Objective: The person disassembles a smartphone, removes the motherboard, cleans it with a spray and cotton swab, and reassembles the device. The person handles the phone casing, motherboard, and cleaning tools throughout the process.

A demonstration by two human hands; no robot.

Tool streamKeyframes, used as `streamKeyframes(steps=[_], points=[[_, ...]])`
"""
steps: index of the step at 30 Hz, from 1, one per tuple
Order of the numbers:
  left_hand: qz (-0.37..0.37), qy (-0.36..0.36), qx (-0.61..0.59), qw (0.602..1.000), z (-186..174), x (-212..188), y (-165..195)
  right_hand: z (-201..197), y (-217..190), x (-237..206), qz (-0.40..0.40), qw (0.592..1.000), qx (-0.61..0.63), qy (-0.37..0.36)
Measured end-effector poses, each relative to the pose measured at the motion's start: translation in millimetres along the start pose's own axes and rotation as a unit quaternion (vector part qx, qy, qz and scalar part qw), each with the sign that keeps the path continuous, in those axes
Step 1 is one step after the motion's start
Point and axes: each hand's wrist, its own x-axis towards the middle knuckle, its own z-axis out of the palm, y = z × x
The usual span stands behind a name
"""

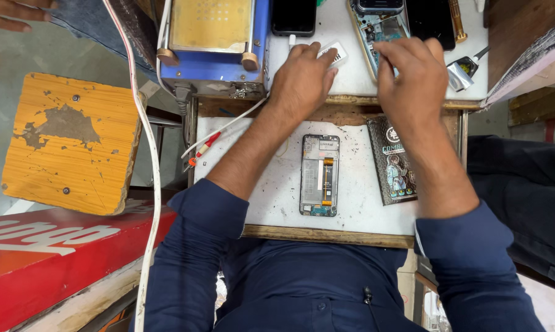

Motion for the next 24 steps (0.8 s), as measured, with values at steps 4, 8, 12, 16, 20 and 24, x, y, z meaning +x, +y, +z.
streamKeyframes(steps=[4,8,12,16,20,24], points=[[0.04,0.036,0.097,0.994,13.7,-1.6,2.6,-9.5,6.7,-25.1,0.027,0.999,0.018,-0.006],[0.003,-0.043,0.062,0.997,13.7,1.5,0.2,-10.6,4.4,-33.8,0.045,0.998,0.019,-0.048],[0.017,-0.028,-0.099,0.995,8.4,-10.0,1.7,-11.7,-4.2,-34.4,0.014,0.996,0.047,-0.08],[0.017,-0.031,-0.296,0.955,-1.6,-43.4,13.0,-11.4,-5.4,-38.3,-0.015,0.988,0.129,-0.084],[0.032,0.102,-0.313,0.944,-20.3,-70.3,9.8,-20.8,5.4,-25.1,0.036,0.99,0.125,-0.048],[-0.002,0.088,-0.349,0.933,-31.1,-106.0,9.8,-52.4,31.4,36.2,-0.078,0.99,0.022,0.115]])
